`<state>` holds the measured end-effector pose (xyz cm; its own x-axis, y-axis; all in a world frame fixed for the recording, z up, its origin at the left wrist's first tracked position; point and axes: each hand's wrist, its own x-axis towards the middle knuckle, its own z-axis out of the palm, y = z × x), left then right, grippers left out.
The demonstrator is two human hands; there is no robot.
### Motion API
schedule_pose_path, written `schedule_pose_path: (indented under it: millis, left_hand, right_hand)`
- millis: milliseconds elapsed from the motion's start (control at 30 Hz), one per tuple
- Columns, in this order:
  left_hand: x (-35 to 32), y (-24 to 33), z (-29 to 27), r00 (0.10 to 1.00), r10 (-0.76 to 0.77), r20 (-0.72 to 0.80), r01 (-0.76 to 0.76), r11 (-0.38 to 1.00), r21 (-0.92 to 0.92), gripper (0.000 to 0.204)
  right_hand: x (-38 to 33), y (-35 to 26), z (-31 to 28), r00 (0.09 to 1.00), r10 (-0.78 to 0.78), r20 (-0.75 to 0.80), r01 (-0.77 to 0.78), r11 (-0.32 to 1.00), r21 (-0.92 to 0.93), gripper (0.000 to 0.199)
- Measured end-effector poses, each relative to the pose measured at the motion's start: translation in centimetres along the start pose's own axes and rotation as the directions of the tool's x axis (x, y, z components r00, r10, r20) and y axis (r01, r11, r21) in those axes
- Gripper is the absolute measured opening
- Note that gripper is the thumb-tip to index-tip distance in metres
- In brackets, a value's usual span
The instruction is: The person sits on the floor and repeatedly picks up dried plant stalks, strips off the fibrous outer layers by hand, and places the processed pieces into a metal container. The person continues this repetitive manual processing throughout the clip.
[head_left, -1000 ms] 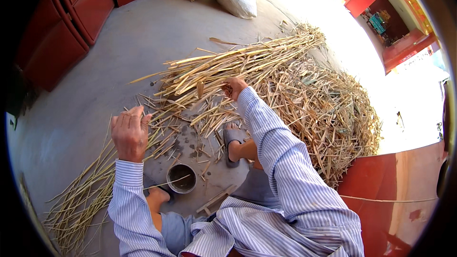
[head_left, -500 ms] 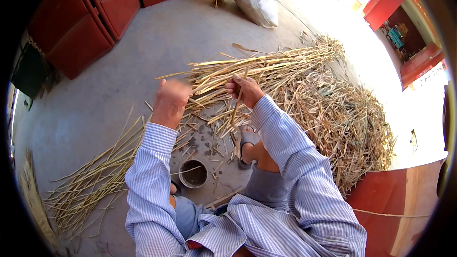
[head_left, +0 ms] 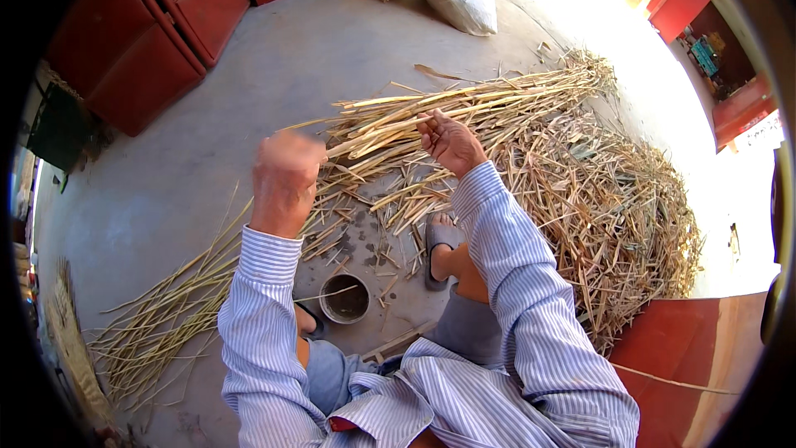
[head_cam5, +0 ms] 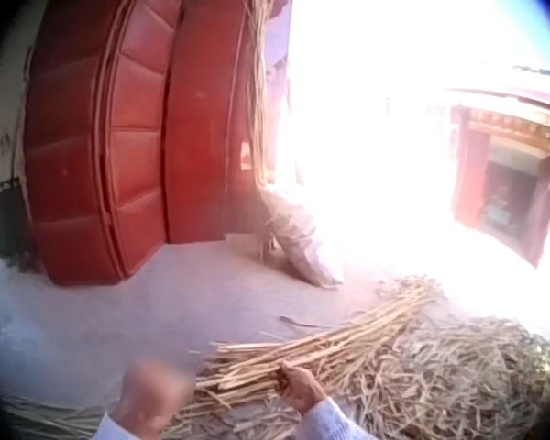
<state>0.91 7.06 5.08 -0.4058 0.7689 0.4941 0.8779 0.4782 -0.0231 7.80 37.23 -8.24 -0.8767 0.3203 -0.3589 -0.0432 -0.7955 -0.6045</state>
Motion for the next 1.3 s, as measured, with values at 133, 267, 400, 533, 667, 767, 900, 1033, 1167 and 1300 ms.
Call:
schedule_pose_path:
  millis: [133,267,400,533,667,767,900,1033,1167,1300]
  left_hand:
    - [0.0,0.7,0.8,0.997,-0.043,-0.061,0.046,0.998,0.049,0.013]
    - [-0.4,-0.6,2.5,0.987,-0.114,-0.115,0.117,0.993,0.013,0.014]
    - [-0.7,-1.0,2.9,0.921,-0.338,-0.192,0.260,0.903,-0.342,0.017]
    - [-0.9,-1.3,3.2,0.834,-0.510,-0.209,0.354,0.786,-0.506,0.020]
    - [-1.6,-1.8,3.1,0.832,-0.512,-0.213,0.359,0.790,-0.496,0.019]
    - [-2.2,-2.0,2.9,0.746,-0.659,-0.097,0.475,0.628,-0.616,0.019]
    - [-1.2,-1.5,2.6,0.841,-0.505,-0.194,0.398,0.820,-0.411,0.021]
    - [0.6,0.3,3.3,0.985,-0.073,-0.154,0.077,0.997,0.024,0.016]
    - [-0.3,0.2,5.2,0.998,-0.057,-0.008,0.058,0.996,0.067,0.014]
    - [0.3,-0.3,3.6,0.993,-0.096,-0.068,0.096,0.995,0.002,0.016]
  right_hand:
    - [-0.3,2.3,3.6,1.000,0.005,0.004,-0.004,0.994,-0.110,0.020]
    - [-1.7,3.5,6.1,0.999,0.033,0.009,-0.031,0.983,-0.181,0.021]
    - [-1.8,3.4,6.0,0.999,0.043,0.013,-0.039,0.977,-0.208,0.022]
    - [-2.1,3.5,7.3,0.998,0.054,0.017,-0.051,0.989,-0.141,0.022]
    - [-2.2,3.3,8.0,0.998,0.056,0.039,-0.050,0.988,-0.148,0.020]
    - [-3.0,3.6,8.8,0.996,0.063,0.067,-0.053,0.988,-0.146,0.018]
    - [-2.4,4.2,8.0,0.997,0.076,0.008,-0.075,0.989,-0.129,0.016]
    - [-3.2,6.1,9.3,0.985,0.161,0.058,-0.149,0.973,-0.174,0.020]
    - [-2.8,7.3,8.8,0.983,0.140,0.118,-0.132,0.988,-0.078,0.019]
    - [-1.7,5.7,7.7,0.994,0.062,0.091,-0.063,0.998,0.009,0.016]
